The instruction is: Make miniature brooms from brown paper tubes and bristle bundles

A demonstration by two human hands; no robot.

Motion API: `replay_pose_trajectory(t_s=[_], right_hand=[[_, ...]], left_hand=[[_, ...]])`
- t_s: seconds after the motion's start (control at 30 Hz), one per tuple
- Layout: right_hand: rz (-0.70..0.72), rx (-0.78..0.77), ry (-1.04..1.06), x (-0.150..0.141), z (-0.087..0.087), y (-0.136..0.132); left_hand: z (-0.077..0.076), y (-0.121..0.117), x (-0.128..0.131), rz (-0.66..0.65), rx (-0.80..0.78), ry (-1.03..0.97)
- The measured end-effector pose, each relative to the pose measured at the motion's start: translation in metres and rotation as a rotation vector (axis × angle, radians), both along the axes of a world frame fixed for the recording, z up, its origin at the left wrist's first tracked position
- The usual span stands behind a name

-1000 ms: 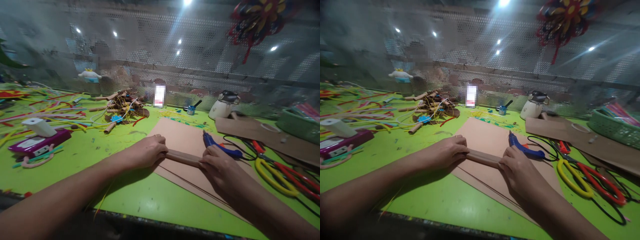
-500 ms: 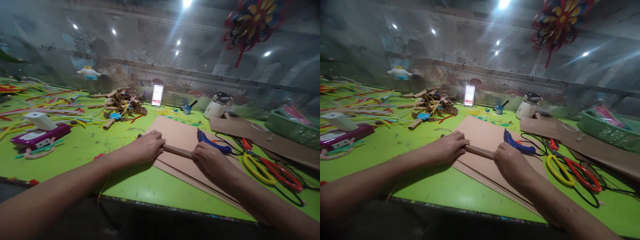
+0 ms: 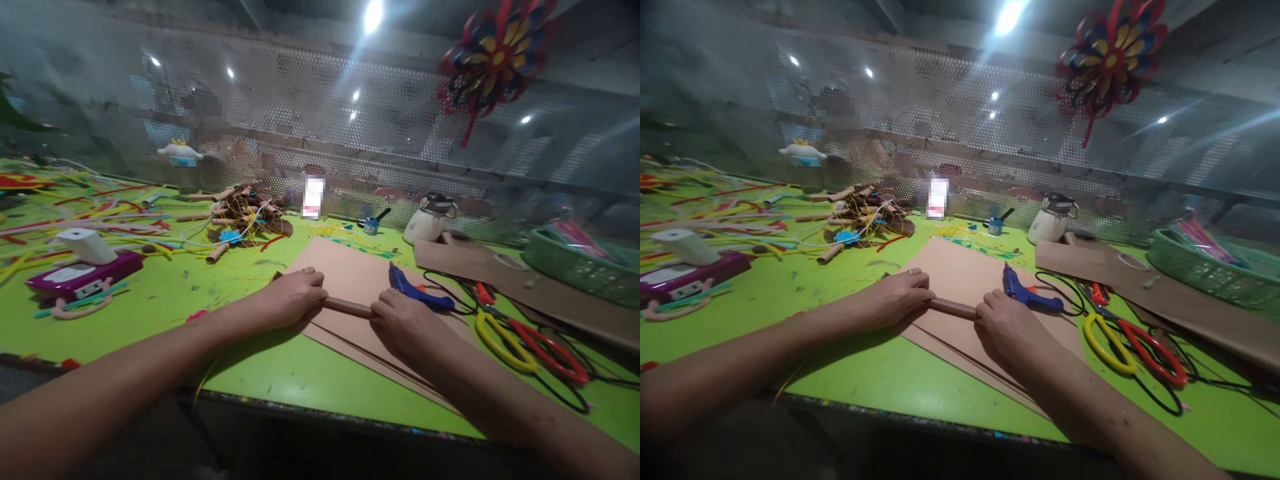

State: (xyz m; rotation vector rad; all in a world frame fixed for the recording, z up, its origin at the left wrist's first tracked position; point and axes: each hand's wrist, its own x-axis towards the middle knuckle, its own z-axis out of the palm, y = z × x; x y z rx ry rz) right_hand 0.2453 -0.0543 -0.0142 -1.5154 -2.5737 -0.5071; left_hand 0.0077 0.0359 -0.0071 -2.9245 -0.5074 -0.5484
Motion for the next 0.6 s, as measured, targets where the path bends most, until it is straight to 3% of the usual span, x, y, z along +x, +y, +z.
replay_pose_trajectory(t_s=[0.2,0.3,0.37,0.43,0.53,0.6], right_hand=[[-0.031,-0.075,-0.029,-0.024,0.010,-0.022],[-0.132,-0.083,-0.013,-0.046,0.011,-0.034],[-0.195,-0.082,-0.004,-0.061,0.012,-0.041],[-0.233,-0.093,-0.008,-0.072,0.014,-0.047],[-0.257,-0.110,-0.024,-0.080,0.018,-0.053],[-0.256,-0.112,-0.030,-0.082,0.021,-0.055]], left_hand=[[0.008,-0.003,-0.001,0.014,0.057,-0.014],[0.013,-0.011,0.002,0.101,0.080,-0.025],[0.012,-0.023,0.002,0.180,-0.012,-0.131],[0.010,-0.037,0.000,0.266,-0.294,-0.354],[0.006,-0.058,-0.002,0.405,-0.993,-0.717],[0.005,-0.069,0.000,0.453,-1.307,-0.819]])
